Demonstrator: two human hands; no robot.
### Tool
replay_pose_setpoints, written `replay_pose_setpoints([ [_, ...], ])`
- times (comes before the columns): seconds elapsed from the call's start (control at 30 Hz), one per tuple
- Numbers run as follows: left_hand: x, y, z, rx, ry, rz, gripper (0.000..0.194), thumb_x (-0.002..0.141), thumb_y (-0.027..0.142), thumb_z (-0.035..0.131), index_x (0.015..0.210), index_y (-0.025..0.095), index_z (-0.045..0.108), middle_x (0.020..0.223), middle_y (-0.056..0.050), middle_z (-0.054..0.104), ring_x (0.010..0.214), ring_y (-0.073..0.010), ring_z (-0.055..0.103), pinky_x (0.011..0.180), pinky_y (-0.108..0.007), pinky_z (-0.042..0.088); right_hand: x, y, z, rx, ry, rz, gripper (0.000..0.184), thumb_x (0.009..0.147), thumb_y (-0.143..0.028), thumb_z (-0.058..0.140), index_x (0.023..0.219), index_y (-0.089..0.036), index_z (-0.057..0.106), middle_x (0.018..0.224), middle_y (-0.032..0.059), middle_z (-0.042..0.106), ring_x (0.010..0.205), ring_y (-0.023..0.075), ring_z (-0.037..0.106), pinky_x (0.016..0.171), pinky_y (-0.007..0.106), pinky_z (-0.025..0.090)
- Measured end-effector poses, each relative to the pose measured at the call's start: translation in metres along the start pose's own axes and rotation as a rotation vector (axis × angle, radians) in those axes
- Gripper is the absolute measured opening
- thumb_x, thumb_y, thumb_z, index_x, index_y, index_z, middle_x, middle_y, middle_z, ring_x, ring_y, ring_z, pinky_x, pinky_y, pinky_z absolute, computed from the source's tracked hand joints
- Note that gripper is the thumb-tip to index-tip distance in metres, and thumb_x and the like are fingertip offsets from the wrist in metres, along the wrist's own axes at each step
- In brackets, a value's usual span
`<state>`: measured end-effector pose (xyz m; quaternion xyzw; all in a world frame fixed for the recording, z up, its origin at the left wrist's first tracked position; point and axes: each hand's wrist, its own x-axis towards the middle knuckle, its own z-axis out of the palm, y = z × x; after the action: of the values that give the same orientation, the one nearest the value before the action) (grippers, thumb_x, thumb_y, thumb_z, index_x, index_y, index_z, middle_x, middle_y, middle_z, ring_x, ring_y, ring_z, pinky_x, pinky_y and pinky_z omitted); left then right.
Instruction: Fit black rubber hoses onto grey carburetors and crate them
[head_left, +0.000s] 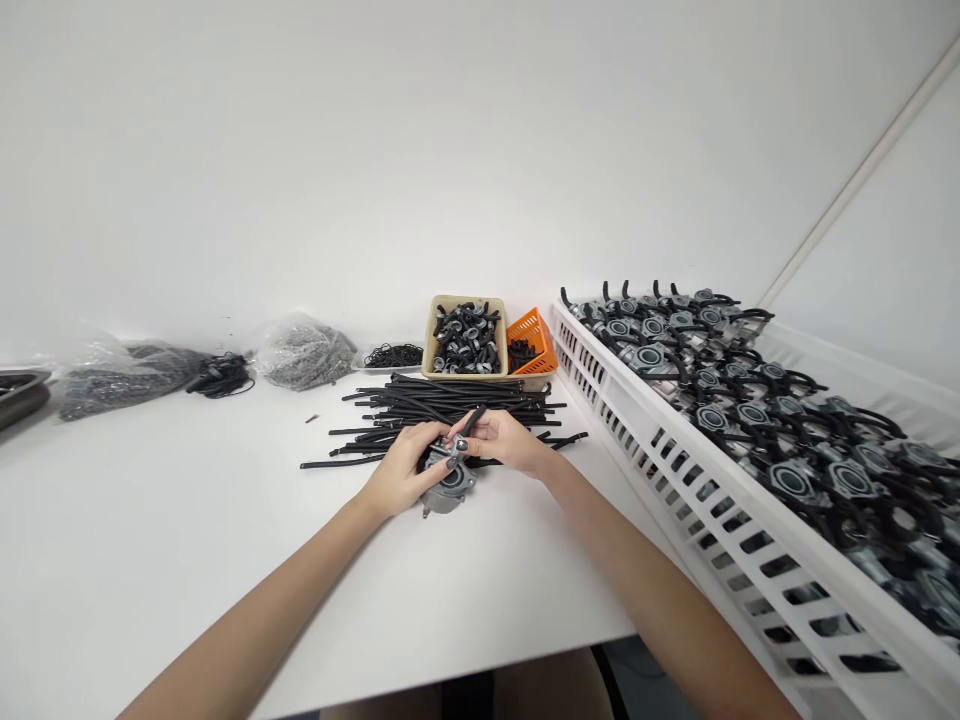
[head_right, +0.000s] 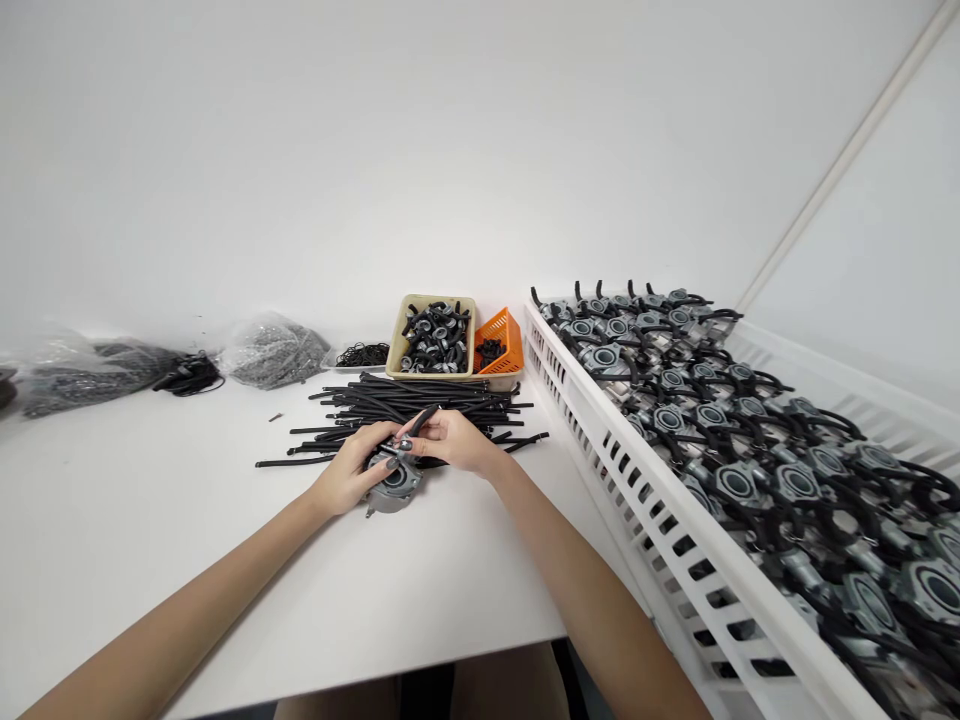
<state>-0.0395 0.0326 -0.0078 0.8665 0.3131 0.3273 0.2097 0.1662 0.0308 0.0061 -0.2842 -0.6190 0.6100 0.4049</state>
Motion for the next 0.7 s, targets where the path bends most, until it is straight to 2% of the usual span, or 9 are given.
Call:
replay_pose_setpoints([
  [0.7, 0.0008, 0.0011, -0.0005, 0.0, -0.008, -0.009, 0.048, 0.091, 0.058, 0.041, 0.106, 0.016, 0.057, 0.097, -0.009, 0.065, 0.089, -0.0241, 0.057, 0.084, -0.036, 0.04, -0.0008, -0.0036, 0.0021, -0.001, 0.012, 0.002, 0.039, 0.065, -0.041, 0.083, 0.092, -0.015, 0.07, 0.09, 0.0067, 0.073, 0.092, 0.0202, 0.069, 0.094, 0.039, 0.05],
])
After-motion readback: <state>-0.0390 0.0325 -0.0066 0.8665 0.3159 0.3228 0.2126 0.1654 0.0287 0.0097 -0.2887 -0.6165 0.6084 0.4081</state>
